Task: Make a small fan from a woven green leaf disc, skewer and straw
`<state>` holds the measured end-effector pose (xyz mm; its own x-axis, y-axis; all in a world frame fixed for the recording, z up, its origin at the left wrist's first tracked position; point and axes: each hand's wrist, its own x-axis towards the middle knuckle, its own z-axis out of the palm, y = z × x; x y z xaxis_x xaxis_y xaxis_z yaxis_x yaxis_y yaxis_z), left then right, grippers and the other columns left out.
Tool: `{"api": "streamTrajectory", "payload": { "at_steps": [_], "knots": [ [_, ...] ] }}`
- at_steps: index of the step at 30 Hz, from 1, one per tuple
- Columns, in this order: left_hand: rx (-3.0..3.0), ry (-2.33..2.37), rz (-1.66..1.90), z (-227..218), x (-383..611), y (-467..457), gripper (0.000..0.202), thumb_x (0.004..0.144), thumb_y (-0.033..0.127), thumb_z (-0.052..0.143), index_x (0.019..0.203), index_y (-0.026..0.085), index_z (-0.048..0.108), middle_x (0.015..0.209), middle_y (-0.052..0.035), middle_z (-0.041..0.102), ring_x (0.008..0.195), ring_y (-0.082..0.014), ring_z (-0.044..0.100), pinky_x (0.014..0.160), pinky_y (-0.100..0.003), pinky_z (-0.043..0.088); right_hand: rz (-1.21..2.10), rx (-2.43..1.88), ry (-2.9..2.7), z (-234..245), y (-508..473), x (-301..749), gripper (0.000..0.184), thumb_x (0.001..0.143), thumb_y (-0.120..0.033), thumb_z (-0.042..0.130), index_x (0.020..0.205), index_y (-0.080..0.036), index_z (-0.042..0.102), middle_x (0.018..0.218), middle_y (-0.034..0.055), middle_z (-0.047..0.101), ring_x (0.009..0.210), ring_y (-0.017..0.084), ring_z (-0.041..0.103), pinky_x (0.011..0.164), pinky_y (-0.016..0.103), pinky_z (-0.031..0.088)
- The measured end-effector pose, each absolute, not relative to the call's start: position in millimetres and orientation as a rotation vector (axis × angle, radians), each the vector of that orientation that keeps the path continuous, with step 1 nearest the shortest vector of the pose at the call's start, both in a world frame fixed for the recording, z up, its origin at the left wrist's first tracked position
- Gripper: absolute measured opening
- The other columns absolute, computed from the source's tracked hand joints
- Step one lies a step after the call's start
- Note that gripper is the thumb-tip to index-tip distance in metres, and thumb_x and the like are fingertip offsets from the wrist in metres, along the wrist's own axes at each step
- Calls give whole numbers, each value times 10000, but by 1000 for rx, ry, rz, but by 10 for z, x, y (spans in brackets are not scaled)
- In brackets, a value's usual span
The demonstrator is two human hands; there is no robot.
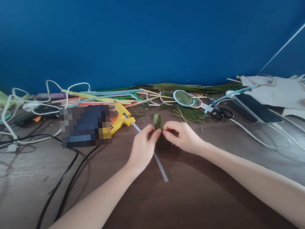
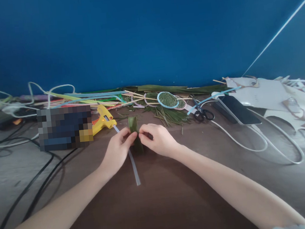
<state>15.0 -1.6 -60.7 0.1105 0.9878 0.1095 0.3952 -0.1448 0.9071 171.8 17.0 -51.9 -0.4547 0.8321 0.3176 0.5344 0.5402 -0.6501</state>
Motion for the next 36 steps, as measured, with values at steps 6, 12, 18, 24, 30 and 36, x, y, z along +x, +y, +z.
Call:
{"api": "streamTrajectory", "payload": {
  "at_steps": [6, 12, 18, 24, 30, 36],
  "knots": [
    [1708, 1384, 996, -553, 163, -26, 297, 815, 318, 452, 570, 189, 346, 541, 51, 336, 541, -109, 363, 526, -241, 270, 661, -1075, -2148, -533, 175, 1712, 136, 757, -179, 456, 624, -184, 430, 560, -45, 401, 519, 83, 366, 522, 214, 299],
    [1709, 1357, 1010, -578, 159, -24, 287, 819, 304, 464, 575, 187, 370, 546, 49, 370, 548, -112, 392, 529, -239, 289, 657, -1092, -2122, -546, 207, 1724, 123, 731, -172, 465, 612, -183, 437, 551, -45, 406, 512, 84, 367, 524, 214, 307],
    [1624, 1241, 1032, -600, 159, -32, 195, 841, 307, 456, 703, 179, 504, 668, 15, 522, 659, -144, 518, 650, -270, 419, 642, -1133, -2095, -566, 276, 1757, 93, 734, -169, 461, 645, -175, 488, 557, -39, 444, 509, 86, 383, 528, 214, 318],
    [1311, 1077, 1180, -595, 171, -43, 183, 827, 326, 490, 716, 182, 477, 716, -6, 546, 712, -155, 577, 693, -304, 492, 501, -1287, -2034, -592, 461, 1967, 115, 745, -206, 474, 636, -176, 496, 552, -32, 469, 510, 95, 388, 537, 226, 317],
    [1246, 1086, 1192, -596, 179, -37, 184, 822, 318, 500, 712, 175, 466, 679, 6, 495, 677, -146, 579, 581, -259, 494, 200, -1466, -2086, -611, 624, 2209, 90, 742, -209, 487, 682, -184, 550, 599, 6, 540, 603, 146, 474, 582, 253, 332],
    [1392, 1208, 1173, -595, 161, -42, 173, 838, 300, 483, 714, 181, 460, 563, 62, 420, 459, -69, 459, 486, -210, 387, -80, -1531, -2132, -660, 667, 2243, 88, 749, -189, 490, 737, -196, 577, 640, 22, 549, 693, 183, 498, 568, 255, 317]
  ]
}}
